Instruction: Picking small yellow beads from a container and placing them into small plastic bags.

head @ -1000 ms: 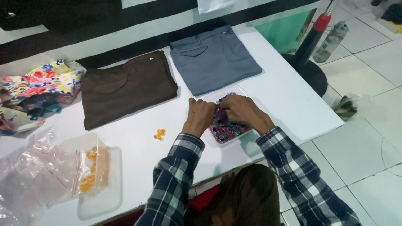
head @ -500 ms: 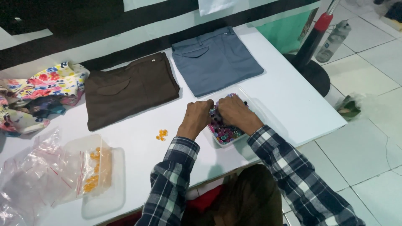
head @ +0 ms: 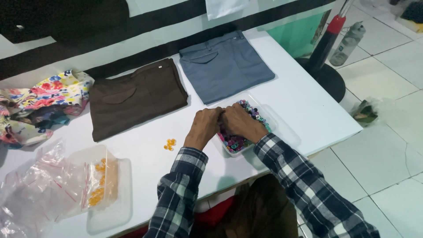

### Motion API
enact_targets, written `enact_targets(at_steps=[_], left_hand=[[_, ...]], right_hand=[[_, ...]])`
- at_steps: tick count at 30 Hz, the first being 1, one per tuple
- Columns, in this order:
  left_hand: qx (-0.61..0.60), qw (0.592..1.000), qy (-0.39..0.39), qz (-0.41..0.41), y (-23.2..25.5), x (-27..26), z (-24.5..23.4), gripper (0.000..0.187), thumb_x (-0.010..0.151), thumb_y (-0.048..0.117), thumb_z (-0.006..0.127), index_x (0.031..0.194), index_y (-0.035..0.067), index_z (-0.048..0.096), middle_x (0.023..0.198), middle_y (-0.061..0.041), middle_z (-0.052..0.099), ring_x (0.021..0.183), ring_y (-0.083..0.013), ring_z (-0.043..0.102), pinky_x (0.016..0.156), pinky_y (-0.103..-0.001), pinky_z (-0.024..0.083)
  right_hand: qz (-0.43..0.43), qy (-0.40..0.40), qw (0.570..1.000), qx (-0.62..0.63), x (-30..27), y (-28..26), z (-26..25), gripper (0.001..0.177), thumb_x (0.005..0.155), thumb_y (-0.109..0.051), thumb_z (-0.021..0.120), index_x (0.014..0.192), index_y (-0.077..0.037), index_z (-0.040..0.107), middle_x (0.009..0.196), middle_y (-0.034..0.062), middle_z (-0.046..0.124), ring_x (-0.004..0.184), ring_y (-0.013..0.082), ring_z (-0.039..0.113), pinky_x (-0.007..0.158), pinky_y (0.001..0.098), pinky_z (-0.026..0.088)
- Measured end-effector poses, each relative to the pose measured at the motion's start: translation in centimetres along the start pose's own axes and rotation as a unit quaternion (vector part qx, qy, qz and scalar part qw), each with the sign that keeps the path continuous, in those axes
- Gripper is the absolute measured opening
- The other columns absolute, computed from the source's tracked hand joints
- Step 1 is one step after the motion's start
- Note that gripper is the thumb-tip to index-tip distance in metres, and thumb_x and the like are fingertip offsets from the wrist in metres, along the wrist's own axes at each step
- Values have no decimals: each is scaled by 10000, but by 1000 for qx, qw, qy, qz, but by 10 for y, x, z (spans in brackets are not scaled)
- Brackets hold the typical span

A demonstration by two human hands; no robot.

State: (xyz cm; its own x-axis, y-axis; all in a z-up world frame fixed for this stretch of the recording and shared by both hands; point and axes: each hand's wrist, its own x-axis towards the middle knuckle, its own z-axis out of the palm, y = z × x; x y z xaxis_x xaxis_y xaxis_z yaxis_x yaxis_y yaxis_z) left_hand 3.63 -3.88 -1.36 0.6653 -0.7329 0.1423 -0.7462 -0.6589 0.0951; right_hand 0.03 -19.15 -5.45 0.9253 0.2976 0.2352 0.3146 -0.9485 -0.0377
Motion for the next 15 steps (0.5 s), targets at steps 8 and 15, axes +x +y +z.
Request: enact_targets(at_steps=[8,15], left_hand=[[-88,995,-23,-30,4,-7,-12,381,795,3,777,1161,76,696,960,-137,748,957,-331,740,897,-444,596],[-167,984,-48,-37,5,-9,-26,376,828,-14,725,1194,61,681,1042,-181,741,1041,-379,706,952,-486,563]], right_hand=[[-65,36,997,-23,-1,4,4,278,798,-211,604,543,-155,509,480,27,530,490,228,546,571,346,429],[-40,-31,998,-49,-6,-15,-47,165,834,-137,665,682,-187,626,641,-6,629,648,153,621,752,282,434]])
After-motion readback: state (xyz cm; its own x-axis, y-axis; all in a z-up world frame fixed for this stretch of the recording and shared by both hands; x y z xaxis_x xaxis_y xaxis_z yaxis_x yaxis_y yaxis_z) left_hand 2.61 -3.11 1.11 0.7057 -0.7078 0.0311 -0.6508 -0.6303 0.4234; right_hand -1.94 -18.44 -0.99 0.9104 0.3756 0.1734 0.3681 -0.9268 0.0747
